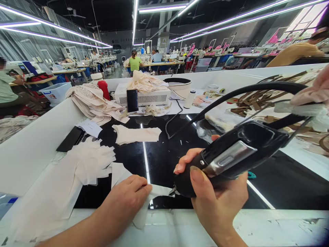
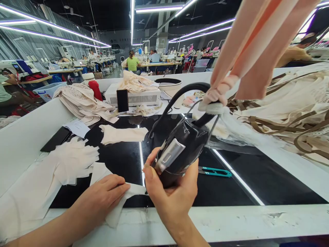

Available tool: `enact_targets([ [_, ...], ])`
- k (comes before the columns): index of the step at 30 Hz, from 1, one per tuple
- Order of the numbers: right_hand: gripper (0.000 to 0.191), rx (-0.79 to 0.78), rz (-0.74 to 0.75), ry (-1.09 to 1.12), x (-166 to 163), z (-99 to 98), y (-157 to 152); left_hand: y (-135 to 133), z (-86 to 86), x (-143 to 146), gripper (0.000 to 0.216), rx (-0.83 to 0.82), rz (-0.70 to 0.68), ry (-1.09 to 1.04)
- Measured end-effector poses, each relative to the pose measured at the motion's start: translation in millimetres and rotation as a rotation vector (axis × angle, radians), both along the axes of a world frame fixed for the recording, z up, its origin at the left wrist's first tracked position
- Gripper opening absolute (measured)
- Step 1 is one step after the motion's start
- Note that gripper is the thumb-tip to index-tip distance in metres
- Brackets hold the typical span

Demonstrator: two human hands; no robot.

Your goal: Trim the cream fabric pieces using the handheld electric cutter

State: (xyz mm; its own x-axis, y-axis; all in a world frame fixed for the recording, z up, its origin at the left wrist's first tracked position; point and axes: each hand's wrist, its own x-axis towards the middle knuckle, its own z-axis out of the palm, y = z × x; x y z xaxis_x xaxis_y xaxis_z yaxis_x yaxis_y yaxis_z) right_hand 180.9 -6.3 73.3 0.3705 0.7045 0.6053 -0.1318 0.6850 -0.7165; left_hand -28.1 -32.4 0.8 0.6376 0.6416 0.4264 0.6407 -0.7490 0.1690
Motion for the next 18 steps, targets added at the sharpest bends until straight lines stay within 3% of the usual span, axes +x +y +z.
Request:
enact_targets([
  [4, 0.04, -0.001, -0.007, -0.01, -2.8, -1.8, -1.1, -0.7, 7.0, 2.6, 0.033, 0.032, -0.005, 0.047],
  [7, 0.04, 0.003, -0.007, -0.009, -2.3, -1.7, -1.9, -3.5, 8.3, 12.3, 0.023, 0.119, 0.019, 0.129],
  [9, 0.041, -0.005, -0.008, -0.009, -1.3, -0.9, -2.7, -5.8, 4.8, 18.9, 0.019, 0.192, 0.038, 0.166],
  [13, 0.043, -0.031, -0.004, -0.019, 1.7, -0.2, -3.8, -10.5, -6.5, 26.3, 0.034, 0.298, 0.067, 0.158],
  [18, 0.035, -0.03, 0.051, -0.009, 1.2, -2.9, 3.1, -14.9, -12.6, 28.0, 0.035, 0.333, 0.071, 0.158],
])
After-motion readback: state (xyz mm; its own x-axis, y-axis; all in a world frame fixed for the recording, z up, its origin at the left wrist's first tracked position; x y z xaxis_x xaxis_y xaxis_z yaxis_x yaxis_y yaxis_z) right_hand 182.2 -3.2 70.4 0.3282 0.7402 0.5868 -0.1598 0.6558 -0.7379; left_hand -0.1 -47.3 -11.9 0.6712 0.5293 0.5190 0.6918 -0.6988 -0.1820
